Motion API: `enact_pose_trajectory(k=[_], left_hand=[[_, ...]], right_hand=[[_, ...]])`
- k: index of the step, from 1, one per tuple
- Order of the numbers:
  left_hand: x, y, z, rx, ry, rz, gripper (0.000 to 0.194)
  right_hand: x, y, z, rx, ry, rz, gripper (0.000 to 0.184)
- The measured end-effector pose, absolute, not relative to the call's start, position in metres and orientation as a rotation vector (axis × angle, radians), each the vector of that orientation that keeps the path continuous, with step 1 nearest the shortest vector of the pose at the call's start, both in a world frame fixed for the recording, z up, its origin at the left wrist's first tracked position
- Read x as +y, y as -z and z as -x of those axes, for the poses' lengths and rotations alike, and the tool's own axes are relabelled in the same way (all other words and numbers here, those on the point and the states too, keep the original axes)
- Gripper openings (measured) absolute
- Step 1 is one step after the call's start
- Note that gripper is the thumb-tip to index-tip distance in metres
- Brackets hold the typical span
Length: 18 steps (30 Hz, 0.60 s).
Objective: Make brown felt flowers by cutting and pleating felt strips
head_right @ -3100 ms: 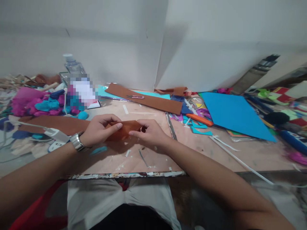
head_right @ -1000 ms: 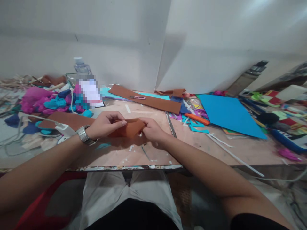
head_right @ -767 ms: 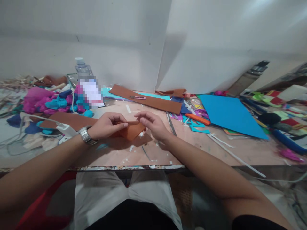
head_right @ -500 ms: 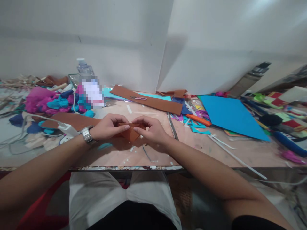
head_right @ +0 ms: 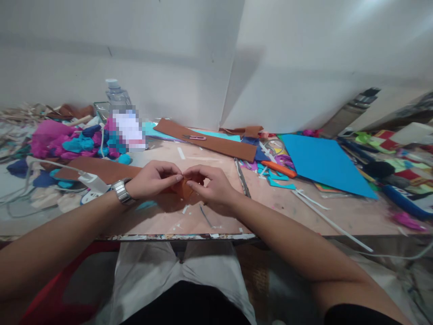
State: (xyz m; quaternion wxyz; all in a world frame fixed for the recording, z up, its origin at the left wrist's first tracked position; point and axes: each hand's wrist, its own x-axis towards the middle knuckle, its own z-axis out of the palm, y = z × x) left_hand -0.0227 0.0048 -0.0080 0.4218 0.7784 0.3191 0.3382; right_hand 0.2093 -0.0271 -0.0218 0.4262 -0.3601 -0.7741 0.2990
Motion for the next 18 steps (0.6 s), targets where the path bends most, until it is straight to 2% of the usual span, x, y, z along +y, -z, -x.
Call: enact_pose_trajectory(k=[8, 18], left_hand=[[0.005, 0.008, 0.024, 0.784, -0.859, -1.946, 0.026], [0.013, 0.008, 0.029, 0.811, -0.996, -1.966, 0.029]], right_hand=[[-0.021, 0.024, -0.21, -1.985, -0.634, 0.863, 0.02], [-0.006, -0.008, -0.196, -2.168, -0.377, 0.704, 0.013]])
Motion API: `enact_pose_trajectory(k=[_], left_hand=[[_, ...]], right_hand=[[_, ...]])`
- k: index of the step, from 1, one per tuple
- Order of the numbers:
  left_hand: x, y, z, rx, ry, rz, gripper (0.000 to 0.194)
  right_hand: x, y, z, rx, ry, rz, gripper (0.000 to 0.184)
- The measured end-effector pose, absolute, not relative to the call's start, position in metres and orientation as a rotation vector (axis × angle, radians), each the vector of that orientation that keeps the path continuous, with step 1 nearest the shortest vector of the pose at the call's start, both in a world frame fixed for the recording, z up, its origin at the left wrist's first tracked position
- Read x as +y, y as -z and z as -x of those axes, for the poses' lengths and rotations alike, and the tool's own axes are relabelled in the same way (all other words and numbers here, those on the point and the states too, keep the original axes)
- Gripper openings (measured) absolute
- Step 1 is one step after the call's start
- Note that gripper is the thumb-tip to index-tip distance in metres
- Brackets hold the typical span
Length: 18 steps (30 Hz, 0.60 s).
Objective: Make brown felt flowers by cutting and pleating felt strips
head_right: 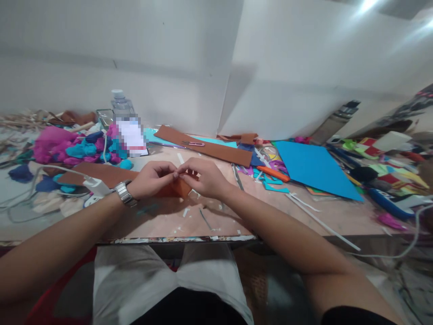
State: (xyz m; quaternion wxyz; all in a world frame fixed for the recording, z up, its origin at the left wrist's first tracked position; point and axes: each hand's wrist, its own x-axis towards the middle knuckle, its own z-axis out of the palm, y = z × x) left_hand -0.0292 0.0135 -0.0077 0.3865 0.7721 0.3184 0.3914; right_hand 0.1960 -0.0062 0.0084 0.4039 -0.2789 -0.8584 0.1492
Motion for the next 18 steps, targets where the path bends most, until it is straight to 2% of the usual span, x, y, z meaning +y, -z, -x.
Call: enact_pose_trajectory(k=[11, 18], left_hand=[[0.014, 0.01, 0.029, 0.834, -0.944, -1.969, 0.028], [0.013, 0.012, 0.028, 0.785, -0.926, -1.983, 0.026]], right_hand=[[-0.004, 0.013, -0.204, -2.104, -0.202, 0.615, 0.009], [-0.008, 0.016, -0.203, -2.082, -0.202, 0.619, 0.007]])
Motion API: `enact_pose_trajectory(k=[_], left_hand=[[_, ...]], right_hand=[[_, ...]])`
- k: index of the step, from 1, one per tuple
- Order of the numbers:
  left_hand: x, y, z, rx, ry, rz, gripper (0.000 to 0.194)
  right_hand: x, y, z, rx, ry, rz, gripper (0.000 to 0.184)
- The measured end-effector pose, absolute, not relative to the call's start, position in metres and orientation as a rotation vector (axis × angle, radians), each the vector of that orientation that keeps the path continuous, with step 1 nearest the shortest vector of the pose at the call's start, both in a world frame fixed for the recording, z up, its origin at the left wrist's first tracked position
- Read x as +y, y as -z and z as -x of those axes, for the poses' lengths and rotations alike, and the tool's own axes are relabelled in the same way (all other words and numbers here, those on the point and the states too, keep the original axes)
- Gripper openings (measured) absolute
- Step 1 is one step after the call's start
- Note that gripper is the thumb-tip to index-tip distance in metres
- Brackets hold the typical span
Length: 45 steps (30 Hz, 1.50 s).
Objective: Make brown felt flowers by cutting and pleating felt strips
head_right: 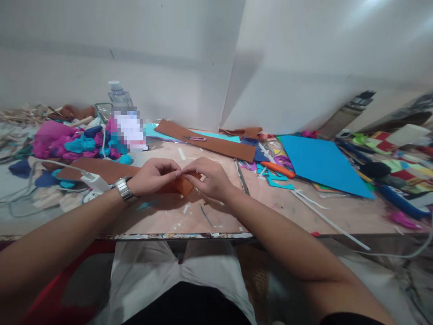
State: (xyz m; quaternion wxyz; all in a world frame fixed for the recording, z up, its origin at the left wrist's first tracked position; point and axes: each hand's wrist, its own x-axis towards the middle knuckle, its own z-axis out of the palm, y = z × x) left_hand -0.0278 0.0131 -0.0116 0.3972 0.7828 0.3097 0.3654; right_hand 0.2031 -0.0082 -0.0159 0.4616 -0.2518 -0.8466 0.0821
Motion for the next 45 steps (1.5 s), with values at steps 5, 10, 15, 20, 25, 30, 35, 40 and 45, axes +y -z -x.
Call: enact_pose_trajectory(k=[5, 10, 15, 20, 25, 30, 35, 40, 45], left_hand=[[0.0127, 0.012, 0.0278, 0.792, -0.926, -1.995, 0.027], [0.0109, 0.0125, 0.0268, 0.803, -0.916, -1.987, 0.028], [0.0097, 0.0124, 0.0264, 0.805, -0.896, -2.0, 0.026], [0.0094, 0.0123, 0.0266, 0.799, -0.91, -2.008, 0.026], [0.009, 0.0121, 0.027, 0.815, -0.903, -2.056, 0.026], [0.007, 0.0095, 0.027, 0.869, -0.918, -2.221, 0.027], [0.0044, 0.0083, 0.0261, 0.902, -0.954, -2.36, 0.029], [0.004, 0.0085, 0.026, 0.9, -0.974, -2.423, 0.031], [0.0039, 0.0107, 0.0247, 0.912, -0.974, -2.512, 0.03]], right_hand=[[-0.0082, 0.0164, -0.2035, -2.056, -0.241, 0.667, 0.008], [-0.008, 0.0178, -0.2026, -2.052, -0.242, 0.698, 0.007], [-0.0073, 0.0188, -0.2023, -2.066, -0.244, 0.704, 0.008], [-0.0072, 0.02, -0.2024, -2.066, -0.247, 0.731, 0.007], [-0.0072, 0.0202, -0.2018, -2.072, -0.256, 0.771, 0.007], [-0.0071, 0.0219, -0.2016, -2.082, -0.275, 0.805, 0.007], [-0.0076, 0.0231, -0.201, -2.067, -0.298, 0.838, 0.007], [-0.0081, 0.022, -0.2, -2.052, -0.3, 0.863, 0.007], [-0.0078, 0.0228, -0.1994, -2.068, -0.304, 0.871, 0.008]])
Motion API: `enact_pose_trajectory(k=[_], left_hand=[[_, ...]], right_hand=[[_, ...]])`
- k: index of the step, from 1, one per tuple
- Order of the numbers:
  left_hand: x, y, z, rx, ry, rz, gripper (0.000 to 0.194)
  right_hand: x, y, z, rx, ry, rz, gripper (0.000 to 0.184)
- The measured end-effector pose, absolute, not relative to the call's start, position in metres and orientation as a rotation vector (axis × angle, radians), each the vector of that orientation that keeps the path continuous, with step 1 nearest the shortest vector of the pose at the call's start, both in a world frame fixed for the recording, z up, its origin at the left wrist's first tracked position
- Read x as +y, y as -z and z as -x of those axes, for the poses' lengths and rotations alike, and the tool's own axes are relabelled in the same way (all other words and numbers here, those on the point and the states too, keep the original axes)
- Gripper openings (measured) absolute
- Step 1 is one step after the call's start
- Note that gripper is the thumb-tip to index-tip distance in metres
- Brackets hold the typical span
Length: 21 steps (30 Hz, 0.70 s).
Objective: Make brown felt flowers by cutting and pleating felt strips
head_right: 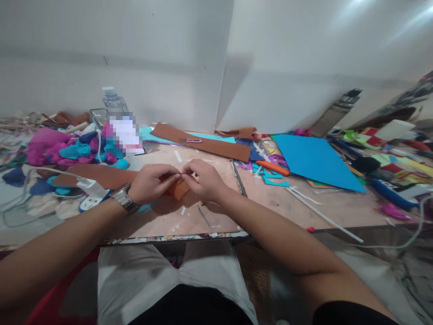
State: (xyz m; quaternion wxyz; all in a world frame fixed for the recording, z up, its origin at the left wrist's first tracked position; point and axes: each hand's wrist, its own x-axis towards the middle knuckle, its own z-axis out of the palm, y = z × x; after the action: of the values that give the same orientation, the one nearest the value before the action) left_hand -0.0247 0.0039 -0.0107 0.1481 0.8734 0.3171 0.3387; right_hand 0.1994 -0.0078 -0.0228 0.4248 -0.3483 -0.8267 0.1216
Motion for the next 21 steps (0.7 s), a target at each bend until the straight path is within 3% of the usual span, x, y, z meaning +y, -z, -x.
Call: enact_pose_trajectory(k=[11, 21], left_hand=[[0.0078, 0.0166, 0.026, 0.982, -0.971, -2.617, 0.025], [0.0063, 0.0174, 0.0222, 0.977, -0.907, -2.667, 0.028]], right_hand=[[-0.0076, 0.0233, -0.199, -2.084, -0.343, 0.89, 0.006], [-0.0104, 0.0234, -0.1941, -2.096, -0.483, 1.002, 0.015]])
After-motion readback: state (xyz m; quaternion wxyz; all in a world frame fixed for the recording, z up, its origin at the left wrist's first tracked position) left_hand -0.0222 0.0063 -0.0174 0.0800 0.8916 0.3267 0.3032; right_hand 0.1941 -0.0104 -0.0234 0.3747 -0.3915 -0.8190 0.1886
